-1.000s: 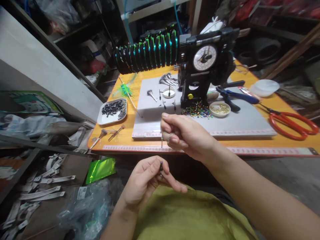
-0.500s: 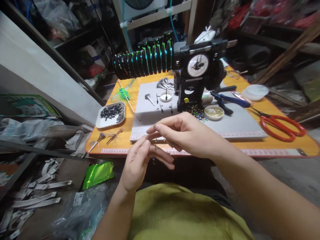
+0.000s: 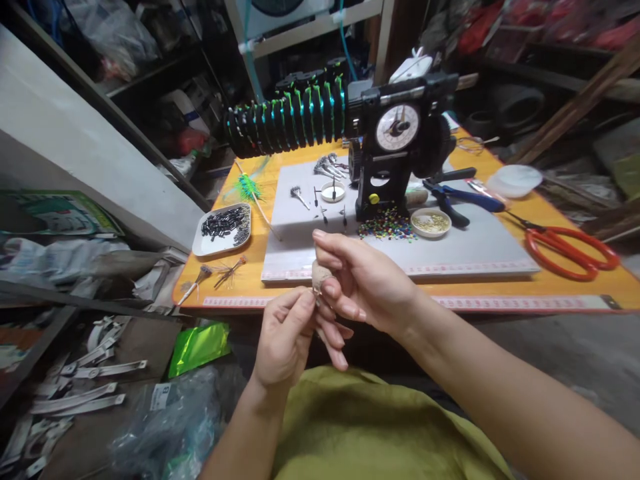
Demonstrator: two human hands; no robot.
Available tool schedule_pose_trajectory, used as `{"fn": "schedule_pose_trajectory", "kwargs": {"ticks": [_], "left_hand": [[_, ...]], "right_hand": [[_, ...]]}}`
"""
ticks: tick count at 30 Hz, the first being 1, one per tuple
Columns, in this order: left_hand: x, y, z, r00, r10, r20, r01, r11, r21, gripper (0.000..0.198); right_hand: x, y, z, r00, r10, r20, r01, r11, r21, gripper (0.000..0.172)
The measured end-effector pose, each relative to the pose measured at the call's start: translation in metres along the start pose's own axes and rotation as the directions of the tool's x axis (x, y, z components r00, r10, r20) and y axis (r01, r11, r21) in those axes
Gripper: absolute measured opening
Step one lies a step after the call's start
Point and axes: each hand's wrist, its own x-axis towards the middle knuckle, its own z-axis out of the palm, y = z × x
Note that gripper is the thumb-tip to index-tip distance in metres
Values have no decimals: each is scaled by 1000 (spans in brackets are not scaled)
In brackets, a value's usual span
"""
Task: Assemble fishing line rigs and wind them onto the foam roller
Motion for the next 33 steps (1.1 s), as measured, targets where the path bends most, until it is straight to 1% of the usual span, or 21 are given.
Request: {"fn": "schedule_pose_trajectory", "kwargs": {"ticks": [3, 7, 11, 14, 16, 18, 20, 22, 23, 25, 27, 28, 30, 33], "left_hand": [[-2, -1, 1, 1000, -20, 9, 21, 995, -100, 39], [-7, -1, 2, 998, -46, 33, 52, 976, -211, 35], [-11, -6, 4, 995, -87, 41, 95, 961, -259, 35], [-13, -8, 4, 995, -97, 39, 104, 958, -266, 37], [-15, -7, 3, 993, -98, 59, 111, 958, -264, 38], [-19, -6, -1, 992, -99, 78, 116, 957, -266, 38], [-25, -6, -6, 990, -108, 89, 129, 955, -268, 38], [-32, -8, -11, 988, -124, 96, 146, 950, -275, 37], [-35, -9, -13, 986, -135, 95, 156, 947, -282, 36], [-42, -12, -17, 984, -154, 91, 174, 941, -292, 36], [-48, -15, -20, 982, -171, 78, 186, 940, -287, 34], [-51, -16, -21, 981, -182, 72, 195, 941, -277, 31], [-56, -18, -22, 977, -209, 50, 215, 944, -250, 27], [-62, -22, -22, 968, -252, -9, 245, 948, -203, 27]], "right_hand": [[3, 4, 1, 1000, -4, -4, 4, 1000, 27, 43], [6, 5, 1, 998, -35, -55, 37, 999, 33, 44], [3, 0, 1, 991, -82, -108, 83, 997, 4, 45], [0, -5, 2, 992, -59, -115, 55, 998, -42, 46], [-1, -7, 1, 992, -66, -105, 58, 995, -78, 45], [-1, -6, -3, 991, -102, -89, 90, 987, -133, 43], [-3, -2, -9, 984, -159, -76, 138, 963, -230, 38], [-5, 4, -15, 980, -187, -62, 151, 915, -375, 36], [-7, 8, -19, 983, -175, -48, 134, 879, -457, 36], [-10, 14, -24, 995, -103, -4, 80, 795, -602, 36], [-13, 21, -28, 997, -54, 55, 77, 714, -696, 34], [-14, 24, -29, 995, -52, 81, 94, 690, -718, 32], [-15, 30, -31, 994, -51, 93, 103, 686, -720, 30], [-15, 40, -33, 1000, 5, 29, 15, 770, -638, 32]]}}
